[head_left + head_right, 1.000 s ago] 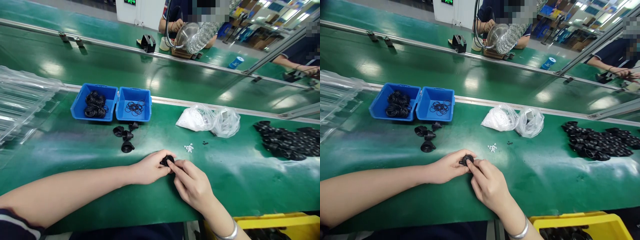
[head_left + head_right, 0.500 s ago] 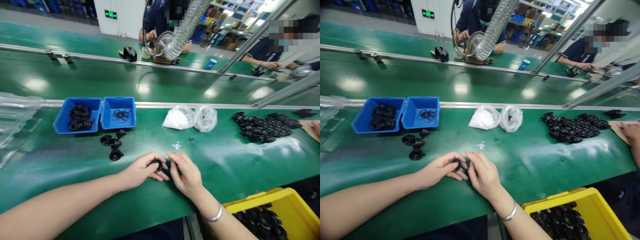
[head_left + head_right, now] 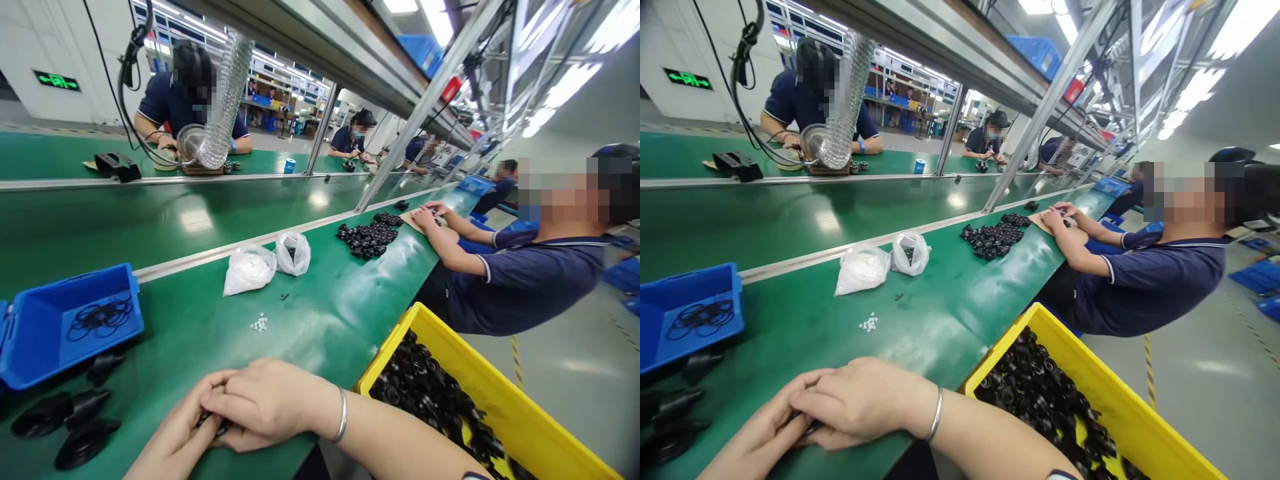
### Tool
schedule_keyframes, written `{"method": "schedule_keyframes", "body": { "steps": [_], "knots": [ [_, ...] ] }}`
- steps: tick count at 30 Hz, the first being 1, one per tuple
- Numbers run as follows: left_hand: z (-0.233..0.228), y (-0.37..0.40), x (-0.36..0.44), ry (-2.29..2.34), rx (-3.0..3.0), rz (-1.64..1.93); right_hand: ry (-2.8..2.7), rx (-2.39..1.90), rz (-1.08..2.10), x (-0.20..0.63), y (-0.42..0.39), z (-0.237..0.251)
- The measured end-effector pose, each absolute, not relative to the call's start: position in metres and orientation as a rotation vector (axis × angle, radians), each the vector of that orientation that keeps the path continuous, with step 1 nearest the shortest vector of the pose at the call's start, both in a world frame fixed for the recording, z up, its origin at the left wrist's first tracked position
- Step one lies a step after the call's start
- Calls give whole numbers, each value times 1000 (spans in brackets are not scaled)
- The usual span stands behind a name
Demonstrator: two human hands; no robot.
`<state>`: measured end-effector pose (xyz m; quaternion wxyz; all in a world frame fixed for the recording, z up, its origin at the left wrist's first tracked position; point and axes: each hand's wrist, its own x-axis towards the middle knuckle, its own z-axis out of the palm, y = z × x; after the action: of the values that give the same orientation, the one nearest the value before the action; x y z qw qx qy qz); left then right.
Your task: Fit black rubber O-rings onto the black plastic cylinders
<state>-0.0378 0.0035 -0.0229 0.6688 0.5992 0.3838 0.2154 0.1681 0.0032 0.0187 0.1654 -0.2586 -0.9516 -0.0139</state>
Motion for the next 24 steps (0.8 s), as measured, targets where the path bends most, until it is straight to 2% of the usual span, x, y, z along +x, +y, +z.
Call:
{"method": "schedule_keyframes", "body": {
  "steps": [4, 6, 8, 10, 16, 21, 24],
  "knots": [
    [-20, 0, -34, 858, 1438, 474, -2703, -690, -132, 168, 1, 18],
    [-15, -3, -29, 815, 1349, 489, -2680, -744, -78, 177, 2, 21],
    [-9, -6, -24, 788, 1233, 539, -2570, -995, 83, 197, 5, 24],
    [-5, -7, -21, 783, 1172, 568, -2258, -1442, 267, 229, 15, 24],
    [-7, 2, -23, 736, 1283, 410, -1565, -2055, 111, 346, 64, 10],
    [-16, 0, -25, 742, 1396, 420, -1175, -2194, 24, 385, 84, -1],
    [-19, -2, -30, 775, 1760, 510, -1120, -2165, 46, 386, 82, -2]
  ]
}}
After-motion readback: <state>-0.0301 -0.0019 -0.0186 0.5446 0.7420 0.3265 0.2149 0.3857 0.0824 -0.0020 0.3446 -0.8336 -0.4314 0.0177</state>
